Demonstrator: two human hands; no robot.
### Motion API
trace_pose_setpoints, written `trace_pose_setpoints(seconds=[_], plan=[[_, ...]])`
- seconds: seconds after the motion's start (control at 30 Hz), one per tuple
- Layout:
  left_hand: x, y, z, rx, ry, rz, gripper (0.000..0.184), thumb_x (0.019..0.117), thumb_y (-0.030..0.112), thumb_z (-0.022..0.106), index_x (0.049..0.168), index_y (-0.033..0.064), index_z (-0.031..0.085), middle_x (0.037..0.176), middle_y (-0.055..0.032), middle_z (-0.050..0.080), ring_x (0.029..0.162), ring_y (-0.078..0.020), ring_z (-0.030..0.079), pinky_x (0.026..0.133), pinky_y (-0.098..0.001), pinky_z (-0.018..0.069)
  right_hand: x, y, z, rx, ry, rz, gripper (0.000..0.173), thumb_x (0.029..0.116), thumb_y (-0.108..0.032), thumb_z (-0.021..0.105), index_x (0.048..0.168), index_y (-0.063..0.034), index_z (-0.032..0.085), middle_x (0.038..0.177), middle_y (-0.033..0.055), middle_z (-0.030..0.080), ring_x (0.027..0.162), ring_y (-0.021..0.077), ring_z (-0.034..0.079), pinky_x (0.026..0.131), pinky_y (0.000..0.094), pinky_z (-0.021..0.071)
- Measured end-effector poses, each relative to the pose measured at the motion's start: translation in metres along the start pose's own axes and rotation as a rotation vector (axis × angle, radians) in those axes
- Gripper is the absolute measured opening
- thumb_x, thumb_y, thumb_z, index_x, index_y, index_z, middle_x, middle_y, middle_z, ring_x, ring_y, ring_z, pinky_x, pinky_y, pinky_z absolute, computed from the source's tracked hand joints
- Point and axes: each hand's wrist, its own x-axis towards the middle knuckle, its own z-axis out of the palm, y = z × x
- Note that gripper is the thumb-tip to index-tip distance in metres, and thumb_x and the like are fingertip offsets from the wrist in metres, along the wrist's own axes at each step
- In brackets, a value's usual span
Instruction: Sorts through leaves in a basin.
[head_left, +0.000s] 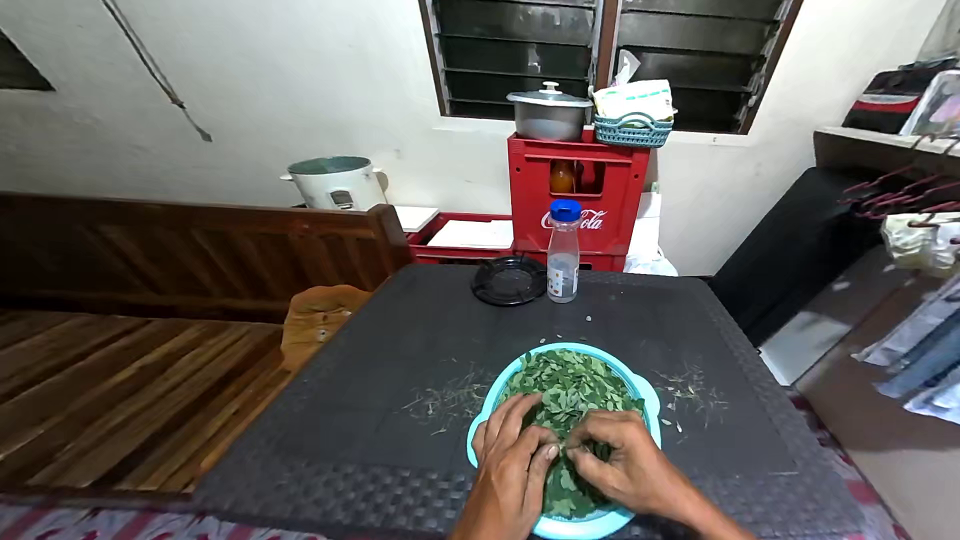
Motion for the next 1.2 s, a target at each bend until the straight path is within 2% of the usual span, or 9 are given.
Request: trace_pose_setpoints(seconds=[0.13, 0.27, 0.33, 0.53, 0.67, 0.83, 0.93, 1.07, 1.2], plan=[[0.0, 0.0, -0.004, 0.037, -0.02, -0.016, 0.034, 0.1014, 0.04, 0.047, 0.089, 0.0221, 0.074, 0.141, -0.005, 0.061, 0.142, -0.0319, 0.045, 0.107, -0.0648, 0.0321, -0.005, 0.011, -0.013, -0.003, -0.015, 0.08, 0.008, 0.0902, -0.012, 0.066, 0.089, -0.0092, 0.074, 0.081, -0.0012, 0.072, 0.074, 0.0045, 0.067, 0.067, 0.0248, 0.0581], [0.0, 0.003, -0.003, 0.051, -0.026, -0.021, 0.033, 0.1008, 0.038, 0.048, 0.089, 0.0206, 0.074, 0.141, -0.0066, 0.061, 0.143, -0.0341, 0.044, 0.108, -0.0657, 0.0315, -0.009, 0.013, -0.02, -0.156, -0.089, 0.056, 0.016, 0.0911, -0.028, 0.069, 0.1, -0.0158, 0.076, 0.103, -0.0043, 0.075, 0.106, 0.0113, 0.067, 0.097, 0.041, 0.0532], [0.001, 0.005, -0.001, 0.054, -0.019, -0.009, 0.033, 0.101, 0.039, 0.049, 0.089, 0.0206, 0.074, 0.141, -0.0068, 0.062, 0.143, -0.0345, 0.044, 0.108, -0.0659, 0.0312, -0.009, 0.007, -0.018, -0.19, -0.101, 0.06, 0.025, 0.0913, -0.037, 0.072, 0.107, -0.0174, 0.075, 0.108, -0.0051, 0.074, 0.111, 0.0122, 0.065, 0.101, 0.0454, 0.05], [0.0, 0.011, 0.0, 0.064, -0.052, 0.007, 0.032, 0.1009, 0.037, 0.05, 0.089, 0.0201, 0.074, 0.143, -0.0059, 0.061, 0.144, -0.0346, 0.042, 0.109, -0.0679, 0.0285, -0.009, 0.009, -0.007, -0.178, -0.103, -0.017, 0.021, 0.1008, -0.02, 0.059, 0.093, -0.0109, 0.076, 0.083, -0.0015, 0.073, 0.083, 0.0117, 0.067, 0.087, 0.0377, 0.0515], [-0.002, 0.001, 0.003, 0.153, -0.047, -0.007, 0.03, 0.0986, 0.034, 0.051, 0.089, 0.02, 0.075, 0.142, -0.0069, 0.061, 0.142, -0.0364, 0.044, 0.106, -0.0675, 0.0321, -0.012, 0.014, -0.024, -0.215, -0.064, 0.04, 0.019, 0.0997, -0.023, 0.061, 0.093, -0.0138, 0.077, 0.085, -0.0046, 0.074, 0.086, 0.0081, 0.069, 0.087, 0.0346, 0.0552], [-0.001, 0.009, -0.003, 0.081, -0.045, 0.009, 0.041, 0.0999, 0.051, 0.051, 0.111, 0.0235, 0.079, 0.15, -0.0125, 0.054, 0.146, -0.0406, 0.038, 0.111, -0.0702, 0.0263, -0.015, 0.012, -0.029, -0.254, -0.074, 0.048, 0.02, 0.1002, -0.026, 0.061, 0.095, -0.0162, 0.077, 0.086, -0.0062, 0.073, 0.086, 0.0075, 0.067, 0.09, 0.0389, 0.051], [0.001, 0.015, 0.004, 0.045, -0.004, 0.045, 0.042, 0.1013, 0.054, 0.048, 0.102, 0.0252, 0.078, 0.147, -0.0093, 0.058, 0.146, -0.0365, 0.04, 0.112, -0.0678, 0.0268, -0.014, 0.005, -0.02, -0.247, -0.08, 0.009, 0.02, 0.1003, -0.026, 0.061, 0.095, -0.0153, 0.076, 0.086, -0.0056, 0.074, 0.086, 0.0081, 0.067, 0.092, 0.0396, 0.0497], [0.002, 0.015, 0.008, 0.114, 0.031, 0.086, 0.04, 0.1038, 0.044, 0.045, 0.086, 0.0228, 0.074, 0.142, -0.0078, 0.061, 0.143, -0.0345, 0.043, 0.11, -0.0659, 0.0293, -0.015, 0.003, -0.014, -0.3, -0.085, -0.034, 0.022, 0.1012, -0.027, 0.058, 0.094, -0.0166, 0.076, 0.081, -0.0059, 0.071, 0.08, 0.0091, 0.065, 0.086, 0.0388, 0.0479], [0.0, 0.014, 0.0, 0.239, -0.023, 0.005, 0.036, 0.1, 0.035, 0.048, 0.085, 0.0175, 0.075, 0.143, -0.0109, 0.06, 0.142, -0.0419, 0.043, 0.108, -0.0704, 0.0289, -0.016, 0.005, -0.02, -0.323, -0.098, -0.01, 0.023, 0.1013, -0.025, 0.057, 0.091, -0.0149, 0.075, 0.08, -0.0049, 0.071, 0.08, 0.0099, 0.066, 0.084, 0.0376, 0.0512]])
